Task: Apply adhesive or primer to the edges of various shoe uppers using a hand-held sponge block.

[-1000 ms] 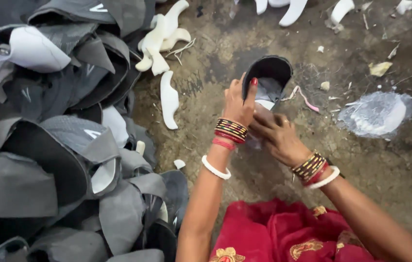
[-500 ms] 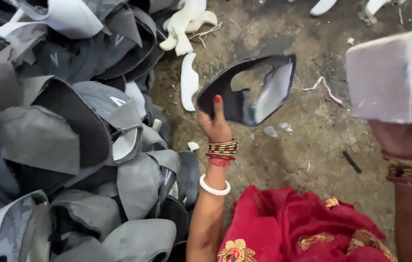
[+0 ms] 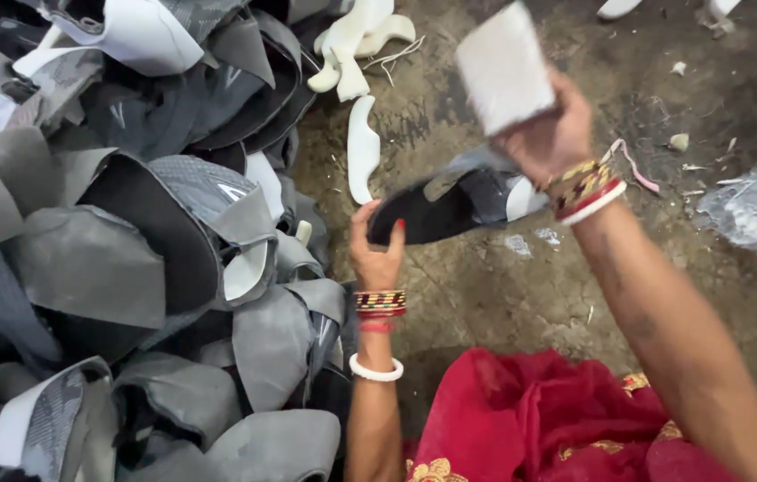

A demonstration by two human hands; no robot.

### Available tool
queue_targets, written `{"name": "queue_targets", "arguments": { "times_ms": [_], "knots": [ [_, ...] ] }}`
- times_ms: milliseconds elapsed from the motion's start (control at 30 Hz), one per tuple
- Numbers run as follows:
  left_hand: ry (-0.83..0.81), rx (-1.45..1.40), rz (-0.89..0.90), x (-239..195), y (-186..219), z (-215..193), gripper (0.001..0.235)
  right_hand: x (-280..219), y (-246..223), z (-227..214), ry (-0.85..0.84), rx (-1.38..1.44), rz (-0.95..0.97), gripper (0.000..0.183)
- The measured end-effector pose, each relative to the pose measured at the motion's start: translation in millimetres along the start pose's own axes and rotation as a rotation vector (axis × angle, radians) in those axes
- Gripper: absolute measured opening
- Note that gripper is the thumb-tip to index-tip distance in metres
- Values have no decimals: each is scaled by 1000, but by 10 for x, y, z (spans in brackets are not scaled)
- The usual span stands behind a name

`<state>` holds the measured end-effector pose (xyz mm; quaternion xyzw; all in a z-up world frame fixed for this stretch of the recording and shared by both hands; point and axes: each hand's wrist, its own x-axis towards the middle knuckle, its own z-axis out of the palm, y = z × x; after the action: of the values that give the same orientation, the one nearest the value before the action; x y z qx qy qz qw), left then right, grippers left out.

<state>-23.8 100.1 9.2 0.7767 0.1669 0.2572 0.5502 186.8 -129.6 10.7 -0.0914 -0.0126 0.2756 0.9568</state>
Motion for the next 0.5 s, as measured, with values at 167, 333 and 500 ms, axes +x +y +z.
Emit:
{"name": "queue_targets", "arguments": {
  "times_ms": [167,333,500],
  "knots": [
    [-301,745,365,22,297,163,42,-258,396,-153,8,-227,173,67],
    [-493,1057,373,-264,-185,394,53,-225,528,-490,63,-277,210,67],
    [-579,1116,307,-403,-223,447,67,-279,473,-321,41,-322,217,68]
  ]
}}
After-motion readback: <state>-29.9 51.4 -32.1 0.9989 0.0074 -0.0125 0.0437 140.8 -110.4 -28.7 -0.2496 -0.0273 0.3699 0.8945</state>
